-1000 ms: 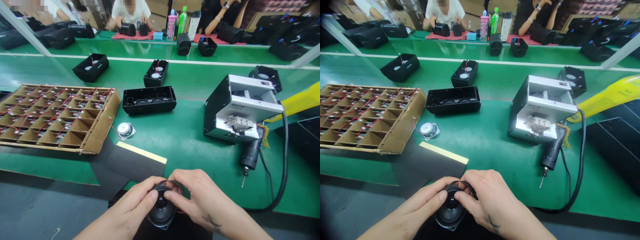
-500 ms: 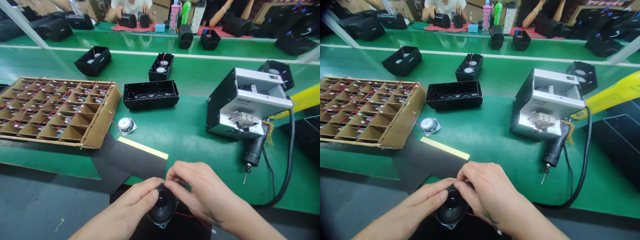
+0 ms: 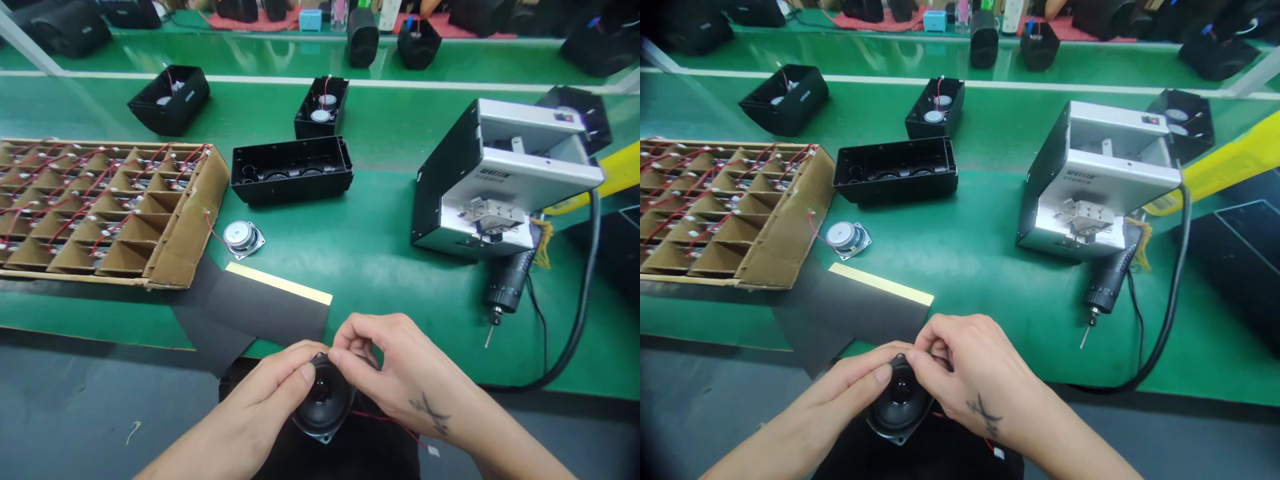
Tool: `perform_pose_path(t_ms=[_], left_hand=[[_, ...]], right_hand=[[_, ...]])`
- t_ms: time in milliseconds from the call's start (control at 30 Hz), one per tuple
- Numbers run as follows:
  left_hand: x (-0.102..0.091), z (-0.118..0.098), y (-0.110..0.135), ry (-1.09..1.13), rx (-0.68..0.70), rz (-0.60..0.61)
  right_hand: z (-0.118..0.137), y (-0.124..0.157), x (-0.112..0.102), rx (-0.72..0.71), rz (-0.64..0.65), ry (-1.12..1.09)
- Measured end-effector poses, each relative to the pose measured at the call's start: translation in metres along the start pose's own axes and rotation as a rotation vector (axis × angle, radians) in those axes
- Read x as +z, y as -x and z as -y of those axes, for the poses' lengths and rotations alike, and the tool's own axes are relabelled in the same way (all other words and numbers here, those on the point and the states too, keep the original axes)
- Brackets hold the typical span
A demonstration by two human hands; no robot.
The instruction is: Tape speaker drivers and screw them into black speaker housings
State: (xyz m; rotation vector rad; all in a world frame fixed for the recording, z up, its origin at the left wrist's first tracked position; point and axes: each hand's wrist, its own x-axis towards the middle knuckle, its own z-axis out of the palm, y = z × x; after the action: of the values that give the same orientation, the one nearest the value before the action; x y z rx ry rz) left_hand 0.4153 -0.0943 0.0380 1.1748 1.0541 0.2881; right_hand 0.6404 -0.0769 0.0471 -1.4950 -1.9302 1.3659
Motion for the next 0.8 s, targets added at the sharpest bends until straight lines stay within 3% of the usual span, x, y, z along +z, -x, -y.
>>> perform_pose_path(t_ms=[233,800], left_hand=[[0.007,-0.004,-0.005,0.059,0.079,-0.081],[0.011,0.005,-0.006,0.027,0.04,-0.104]], right_hand=[[-0.003,0.001,-0.001,-0.02,-0.026,-0.028],[-0.006,0.0,-0.003,-0.047,-0.087,-0.017]])
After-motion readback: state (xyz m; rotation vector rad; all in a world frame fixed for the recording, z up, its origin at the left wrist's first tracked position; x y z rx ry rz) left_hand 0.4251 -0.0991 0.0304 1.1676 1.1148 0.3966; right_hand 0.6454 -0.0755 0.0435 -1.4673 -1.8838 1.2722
